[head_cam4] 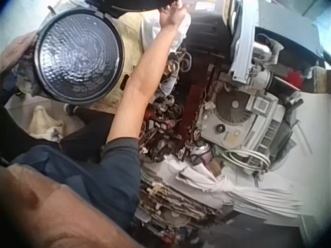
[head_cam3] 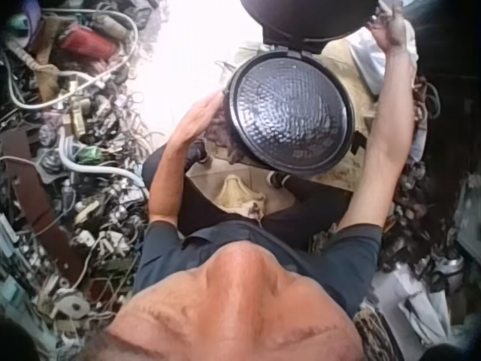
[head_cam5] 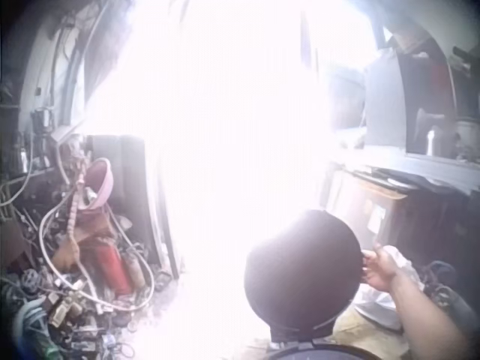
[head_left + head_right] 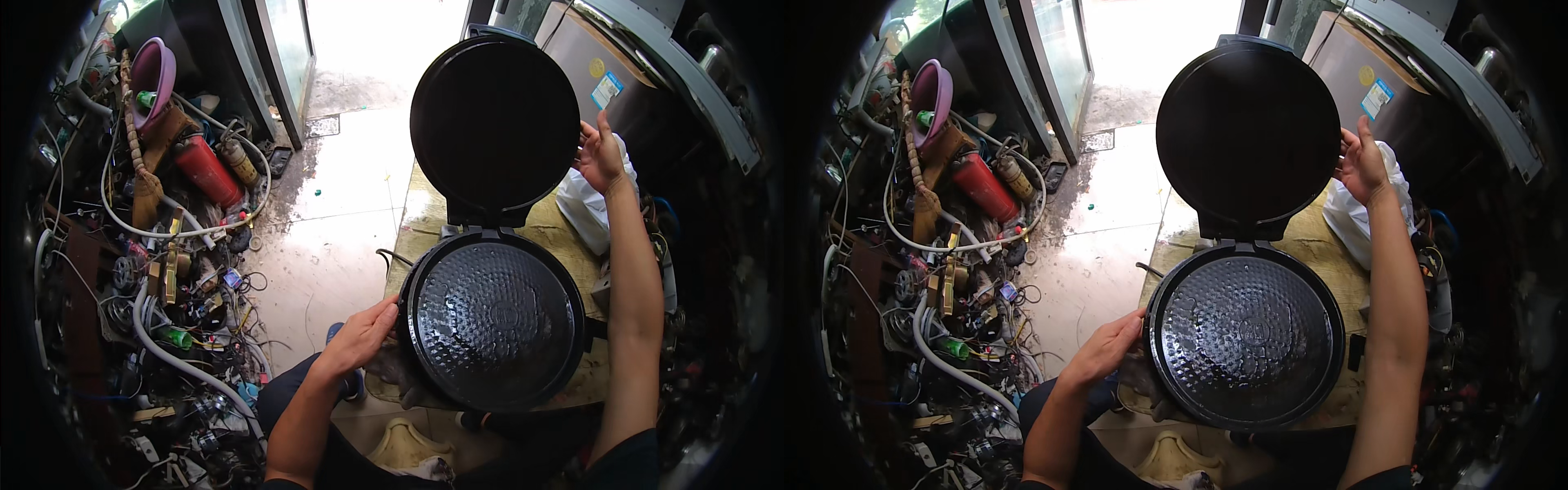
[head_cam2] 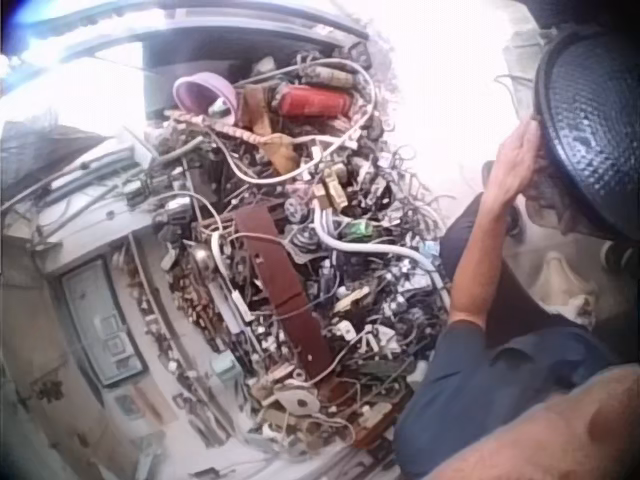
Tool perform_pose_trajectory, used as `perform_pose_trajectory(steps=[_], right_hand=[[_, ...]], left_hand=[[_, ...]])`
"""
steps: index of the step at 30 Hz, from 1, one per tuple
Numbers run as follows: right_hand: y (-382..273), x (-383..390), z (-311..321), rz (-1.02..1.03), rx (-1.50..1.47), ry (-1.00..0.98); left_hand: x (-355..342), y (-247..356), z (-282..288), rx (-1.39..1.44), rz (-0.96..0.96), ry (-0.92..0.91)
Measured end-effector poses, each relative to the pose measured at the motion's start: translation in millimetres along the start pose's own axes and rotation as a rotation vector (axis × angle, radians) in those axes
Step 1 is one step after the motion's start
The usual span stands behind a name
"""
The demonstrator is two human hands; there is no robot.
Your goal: The person opens a round electric grill and uses a cordless drill to remove screws from the hinge area. They then use a screwdriver to probe the interior and manipulate a copper wire inside the grill. Another person briefly enters the frame and hands over a black strap.
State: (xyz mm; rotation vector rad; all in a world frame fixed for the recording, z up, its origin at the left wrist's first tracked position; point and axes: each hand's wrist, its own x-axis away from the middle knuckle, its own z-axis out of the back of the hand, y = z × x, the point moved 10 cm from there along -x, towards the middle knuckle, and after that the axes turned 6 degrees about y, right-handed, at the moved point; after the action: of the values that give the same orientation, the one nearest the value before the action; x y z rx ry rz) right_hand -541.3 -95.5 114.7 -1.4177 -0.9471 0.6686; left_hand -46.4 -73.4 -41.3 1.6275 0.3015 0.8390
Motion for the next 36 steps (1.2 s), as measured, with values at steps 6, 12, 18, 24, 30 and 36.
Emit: perform_pose_trajectory(steps=[6,12,18,24,30,36], right_hand=[[8,-4,3,0.025,-0.119,-0.012],[15,-7,10,0.039,-0.166,-0.031],[24,-4,3,0.044,-0.254,-0.089],[27,0,-2,0.042,-0.293,-0.067],[28,-4,0,0.026,-0.213,-0.081],[22,5,-5,0.036,-0.216,0.007]], left_hand=[[-1,4,-3,0.094,0.020,-0.012],[-1,3,-4,0.146,0.073,-0.001],[-1,1,-5,0.145,0.054,-0.011],[0,5,-7,0.166,0.095,0.003],[-1,10,-6,0.093,0.089,-0.008],[-4,1,-5,0.133,0.140,-0.010]])
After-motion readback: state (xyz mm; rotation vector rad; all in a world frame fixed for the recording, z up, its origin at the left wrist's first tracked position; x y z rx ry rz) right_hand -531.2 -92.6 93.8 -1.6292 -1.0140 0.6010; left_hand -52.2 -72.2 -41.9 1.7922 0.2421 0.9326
